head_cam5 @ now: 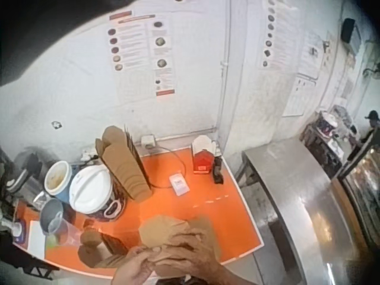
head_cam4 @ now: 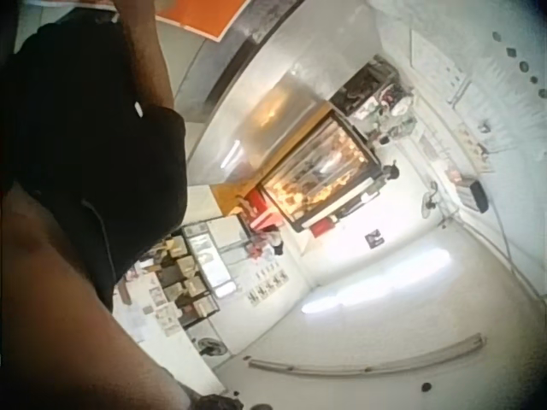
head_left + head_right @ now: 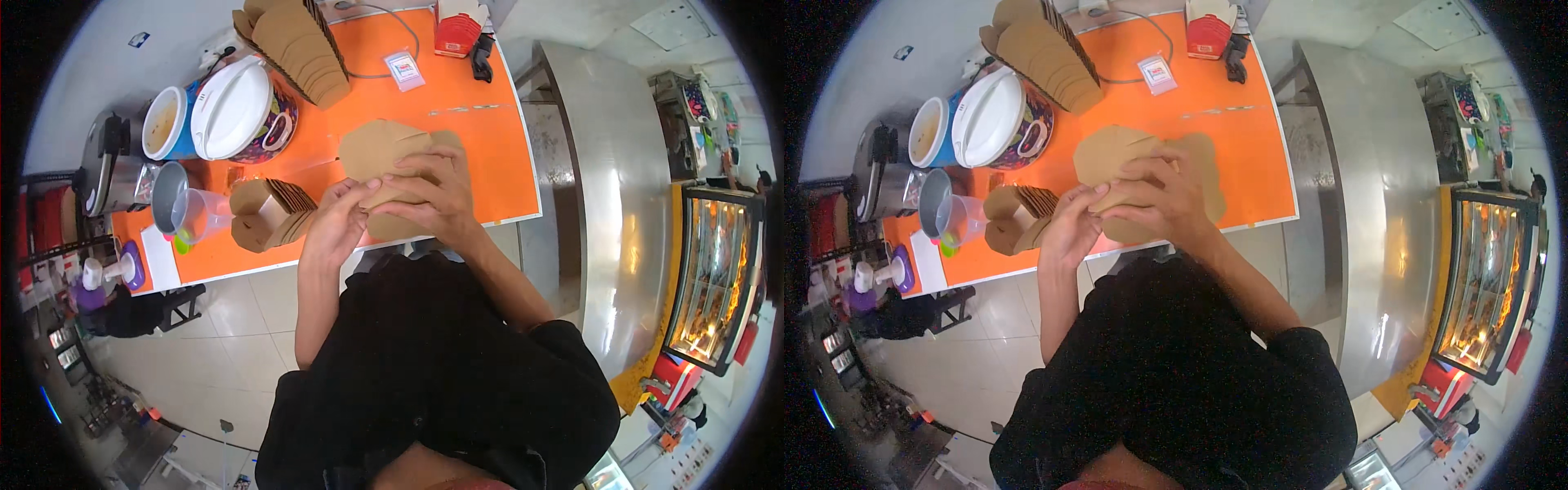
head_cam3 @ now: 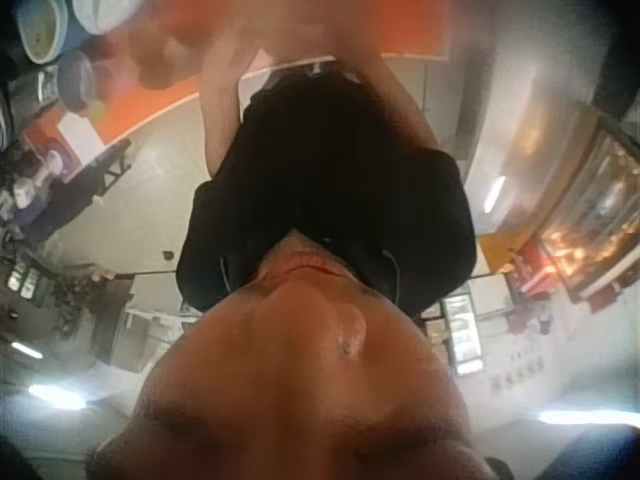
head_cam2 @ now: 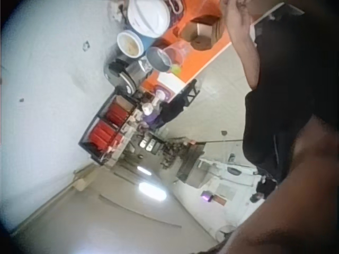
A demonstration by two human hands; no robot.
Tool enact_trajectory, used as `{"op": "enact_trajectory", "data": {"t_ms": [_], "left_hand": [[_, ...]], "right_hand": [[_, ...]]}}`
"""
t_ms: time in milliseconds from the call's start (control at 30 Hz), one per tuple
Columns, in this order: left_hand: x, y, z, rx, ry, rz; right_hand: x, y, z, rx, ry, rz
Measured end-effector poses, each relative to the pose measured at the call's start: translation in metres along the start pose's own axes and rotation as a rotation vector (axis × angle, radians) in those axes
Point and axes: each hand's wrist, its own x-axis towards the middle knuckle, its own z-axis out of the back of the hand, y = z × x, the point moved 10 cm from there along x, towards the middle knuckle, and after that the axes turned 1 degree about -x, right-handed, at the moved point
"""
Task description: The person assembles flat cardboard pieces into small rectangular boxes by hand. They fold the flaps and tuck them into slots to form the box structure, then place the finished boxes into a stack on the counter.
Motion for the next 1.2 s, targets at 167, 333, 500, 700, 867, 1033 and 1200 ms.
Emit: {"op": "enact_trajectory", "data": {"t_ms": [167, 333, 500, 700, 867, 1033, 1200], "left_hand": [[0.002, 0.011, 0.000, 0.088, -0.021, 0.014], [-0.002, 0.017, 0.008, 0.224, -0.022, 0.070], [-0.010, -0.016, -0.010, 0.332, -0.067, -0.009], [-0.002, -0.010, 0.003, 0.285, -0.059, -0.044], [-0.012, -0.026, -0.008, 0.436, -0.062, -0.142], [-0.027, -0.035, -0.041, 0.685, 0.105, -0.323], [-0.020, -0.030, -0.033, 0.826, -0.044, -0.275]], "right_hand": [[0.003, -0.004, 0.003, 0.066, 0.048, -0.010], [0.016, 0.020, 0.010, 0.050, 0.178, 0.261], [0.015, 0.003, -0.004, 0.185, 0.314, -0.031], [0.014, -0.002, -0.004, 0.178, 0.317, 0.011], [0.012, -0.008, 0.002, 0.248, 0.255, -0.058], [0.012, -0.013, 0.005, 0.214, 0.171, -0.097], [0.010, -0.020, -0.002, 0.238, 0.144, -0.354]]}}
